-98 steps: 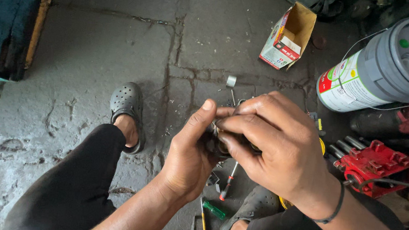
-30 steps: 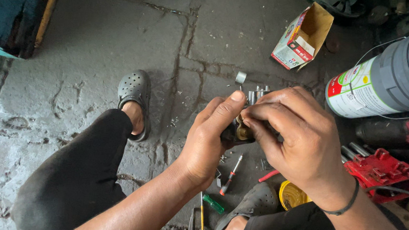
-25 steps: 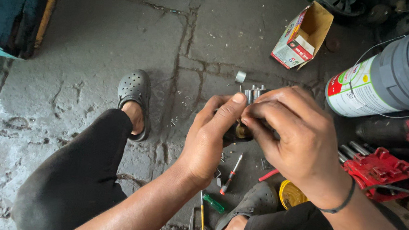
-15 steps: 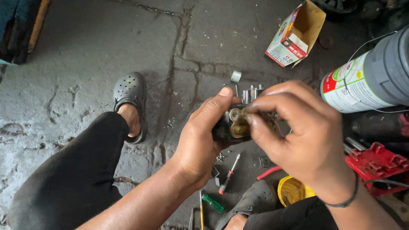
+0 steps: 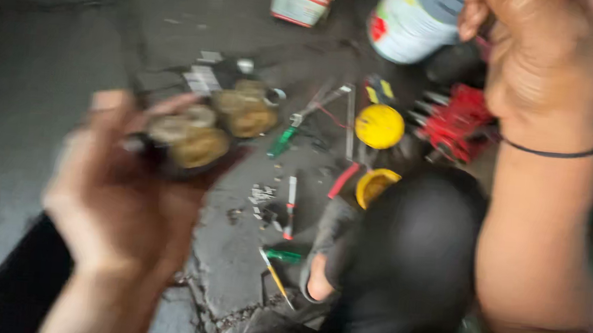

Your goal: The person disassembles and reassembles a mechanical component, handling small springs, screws, and internal parts by hand and using a screwdriver.

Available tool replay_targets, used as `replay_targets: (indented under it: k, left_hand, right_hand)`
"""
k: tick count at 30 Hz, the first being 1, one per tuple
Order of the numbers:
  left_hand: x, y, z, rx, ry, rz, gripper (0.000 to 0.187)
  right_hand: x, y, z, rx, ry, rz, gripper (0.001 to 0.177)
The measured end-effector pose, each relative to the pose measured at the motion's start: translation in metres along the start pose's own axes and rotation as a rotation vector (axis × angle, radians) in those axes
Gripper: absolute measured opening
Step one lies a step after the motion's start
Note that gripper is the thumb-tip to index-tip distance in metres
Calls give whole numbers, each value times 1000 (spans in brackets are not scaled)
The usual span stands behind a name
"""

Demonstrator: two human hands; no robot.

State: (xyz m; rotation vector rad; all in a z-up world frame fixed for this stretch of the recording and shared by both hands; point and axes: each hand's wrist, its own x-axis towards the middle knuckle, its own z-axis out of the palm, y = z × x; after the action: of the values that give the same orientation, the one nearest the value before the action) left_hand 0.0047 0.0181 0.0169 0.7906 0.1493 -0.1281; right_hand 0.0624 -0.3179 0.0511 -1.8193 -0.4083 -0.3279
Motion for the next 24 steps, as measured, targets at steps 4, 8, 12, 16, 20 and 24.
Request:
replay_targets:
  k: [4,8,12,16,20,24]
  left_hand:
    - [-3,-3,-9,42,-24,-97,55]
    - [-3,-5,-27,158,-22,-82,57]
    - [-1,-8,-33,241,-27,-89,60]
    - [5,-12,-34,289,-54,-109,63]
    - [4,-9,-43,310,-64,-94,67]
    - [2,-3,-47,330,-64,-56,70]
  right_hand:
    - [-94,70,-44,32,305,308,17]
    - [-224,158,-18,326,536,959,11]
    - [-316,211,-5,87,535,1219,15]
    - [-329,238,-5,-537,172,1049,29]
    - [-305,264,-14,-826,-307,1090,31]
    - [-286,284,-14,-954,-509,1114,33]
